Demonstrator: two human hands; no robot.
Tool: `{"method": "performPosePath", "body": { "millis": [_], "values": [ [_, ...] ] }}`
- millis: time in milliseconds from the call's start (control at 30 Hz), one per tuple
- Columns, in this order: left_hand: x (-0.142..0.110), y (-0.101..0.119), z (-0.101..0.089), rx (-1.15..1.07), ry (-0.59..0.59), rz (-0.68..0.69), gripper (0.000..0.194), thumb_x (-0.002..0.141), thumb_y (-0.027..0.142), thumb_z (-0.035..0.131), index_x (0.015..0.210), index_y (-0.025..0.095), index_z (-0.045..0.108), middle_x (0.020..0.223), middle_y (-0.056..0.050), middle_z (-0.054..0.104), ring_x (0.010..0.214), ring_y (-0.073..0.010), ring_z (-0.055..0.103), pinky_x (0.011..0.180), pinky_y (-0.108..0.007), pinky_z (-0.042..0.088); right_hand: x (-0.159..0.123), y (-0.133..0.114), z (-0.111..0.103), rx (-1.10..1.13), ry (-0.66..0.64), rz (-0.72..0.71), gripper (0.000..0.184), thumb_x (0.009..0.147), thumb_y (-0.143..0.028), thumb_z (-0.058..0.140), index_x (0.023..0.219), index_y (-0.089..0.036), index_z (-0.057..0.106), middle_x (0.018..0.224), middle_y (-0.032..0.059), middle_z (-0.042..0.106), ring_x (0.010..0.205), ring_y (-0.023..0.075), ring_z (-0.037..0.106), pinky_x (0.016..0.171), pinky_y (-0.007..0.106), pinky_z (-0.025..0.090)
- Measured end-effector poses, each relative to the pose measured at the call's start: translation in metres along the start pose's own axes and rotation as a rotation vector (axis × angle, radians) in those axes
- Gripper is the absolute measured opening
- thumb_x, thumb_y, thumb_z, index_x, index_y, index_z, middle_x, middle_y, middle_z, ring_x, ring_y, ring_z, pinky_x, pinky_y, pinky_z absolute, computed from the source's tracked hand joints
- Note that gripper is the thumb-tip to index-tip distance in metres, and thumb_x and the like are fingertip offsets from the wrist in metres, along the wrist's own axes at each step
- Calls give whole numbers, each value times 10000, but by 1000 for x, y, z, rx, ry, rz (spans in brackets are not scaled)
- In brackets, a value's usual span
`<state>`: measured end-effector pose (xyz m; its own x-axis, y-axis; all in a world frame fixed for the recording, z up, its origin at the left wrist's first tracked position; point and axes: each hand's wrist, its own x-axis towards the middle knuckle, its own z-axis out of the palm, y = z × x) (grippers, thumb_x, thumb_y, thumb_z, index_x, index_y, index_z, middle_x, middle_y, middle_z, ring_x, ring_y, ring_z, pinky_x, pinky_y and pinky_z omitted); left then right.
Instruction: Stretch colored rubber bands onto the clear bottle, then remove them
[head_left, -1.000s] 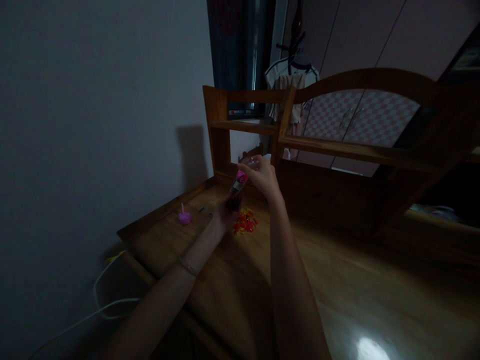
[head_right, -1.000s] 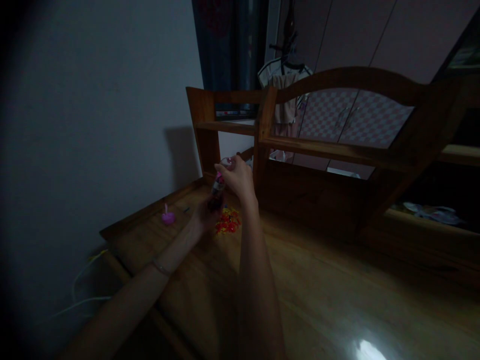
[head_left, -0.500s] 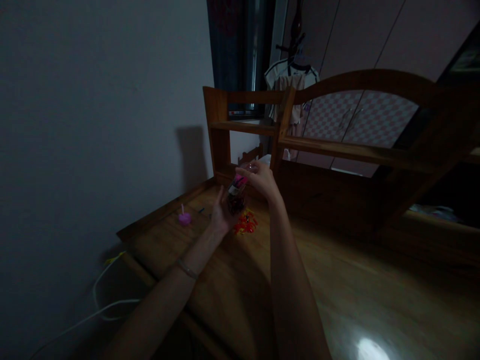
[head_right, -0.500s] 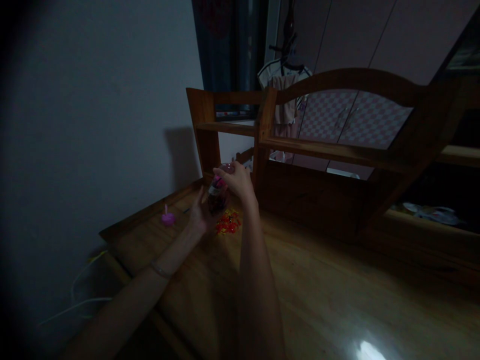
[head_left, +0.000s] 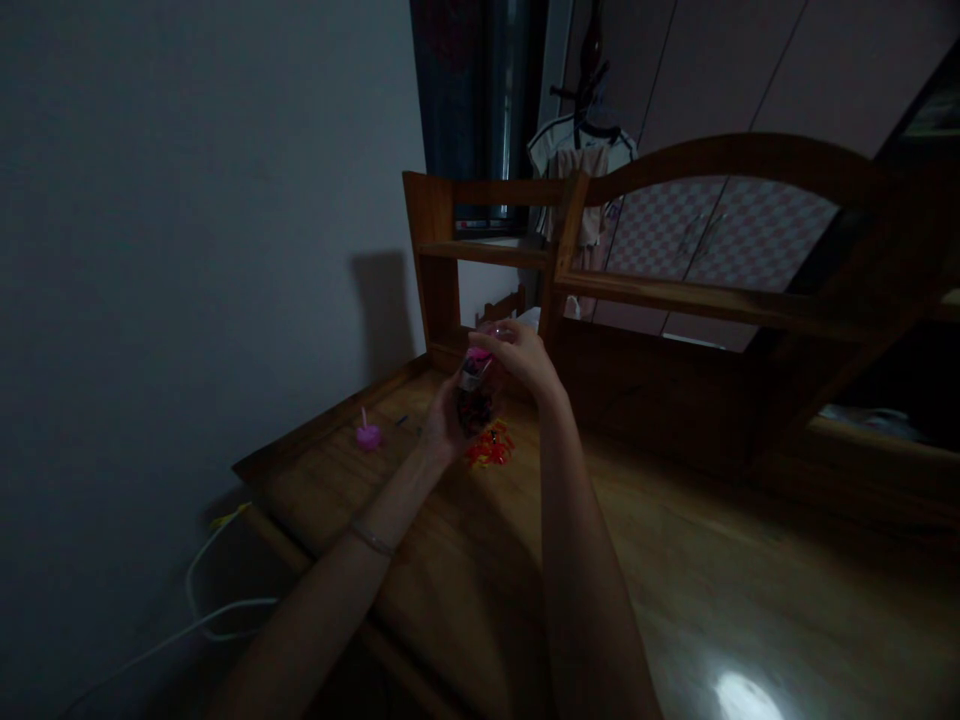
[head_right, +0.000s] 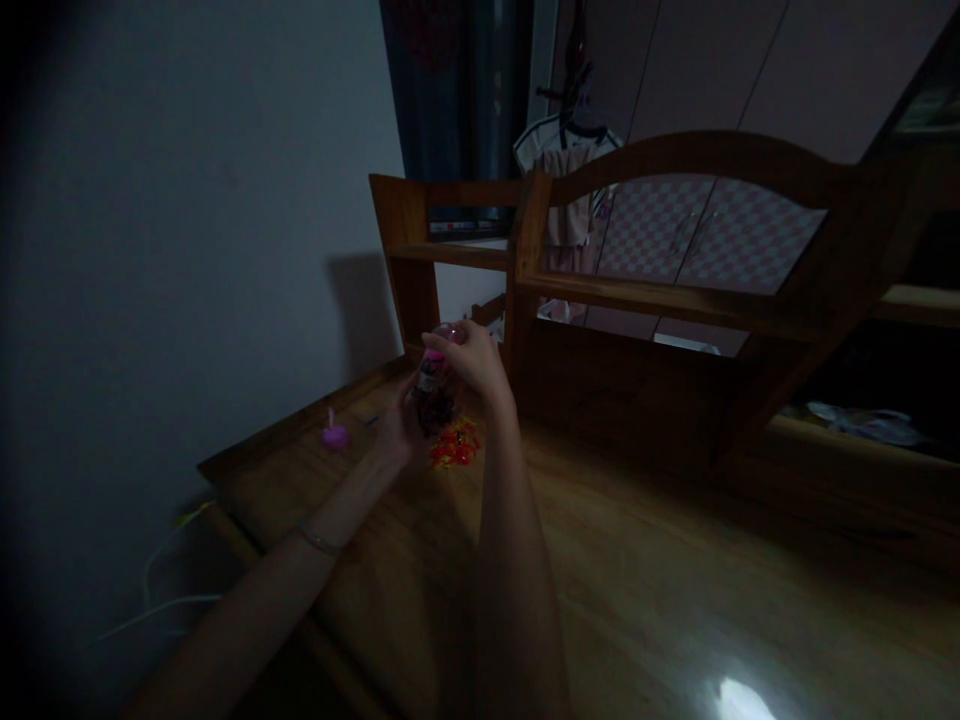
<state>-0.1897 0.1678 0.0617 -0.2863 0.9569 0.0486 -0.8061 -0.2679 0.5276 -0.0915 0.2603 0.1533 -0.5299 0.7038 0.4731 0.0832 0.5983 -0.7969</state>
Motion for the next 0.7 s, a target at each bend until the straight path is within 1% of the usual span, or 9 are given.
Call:
{"method": "performPosePath", "body": {
  "millis": [100, 233, 333, 533, 633, 700],
  "values": [
    [1, 0, -2, -5, -6, -3, 344, 882, 339, 571, 1184, 190, 643, 1114, -96, 713, 1044, -257, 673, 915, -421, 558, 2, 3, 1, -3, 31, -27, 429, 761, -561, 642, 968, -187, 680, 880, 70, 692, 840, 217, 647, 759, 356, 498],
    [7, 0, -7, -28, 68, -1, 297, 893, 258, 574, 1167, 170, 647, 1012, -78, 737, 930, -212, 710, 846, -329, 591, 2, 4, -1, -39, 99, -38, 430, 762, -550, 645, 988, -185, 668, 912, 74, 695, 868, 218, 645, 793, 363, 486],
    [12, -1, -11, -60, 93, 12, 279, 903, 207, 570, 1168, 156, 641, 980, -67, 743, 864, -184, 722, 809, -279, 600, 0, 3, -1, -69, 115, -34, 417, 758, -534, 651, 994, -190, 659, 909, 74, 696, 880, 227, 645, 806, 373, 476],
    [14, -1, -15, -94, 129, 0, 281, 919, 170, 562, 1186, 179, 648, 1007, -56, 745, 842, -162, 725, 805, -244, 600, -3, 0, -2, -88, 119, -48, 423, 761, -523, 650, 1023, -191, 651, 914, 77, 698, 889, 237, 650, 804, 369, 469],
    [15, -1, -17, -83, 142, -2, 260, 921, 170, 567, 1165, 158, 654, 962, -56, 749, 799, -150, 725, 762, -227, 604, -3, -2, -3, -83, 110, -67, 425, 768, -519, 644, 1037, -190, 646, 919, 75, 700, 890, 233, 655, 801, 360, 471],
    [16, -2, -18, -85, 140, 6, 241, 926, 173, 563, 1144, 140, 658, 936, -56, 749, 791, -147, 724, 766, -226, 603, -3, -2, -4, -80, 112, -74, 423, 766, -518, 648, 1032, -190, 646, 917, 74, 701, 889, 234, 658, 797, 359, 473]
  ]
}}
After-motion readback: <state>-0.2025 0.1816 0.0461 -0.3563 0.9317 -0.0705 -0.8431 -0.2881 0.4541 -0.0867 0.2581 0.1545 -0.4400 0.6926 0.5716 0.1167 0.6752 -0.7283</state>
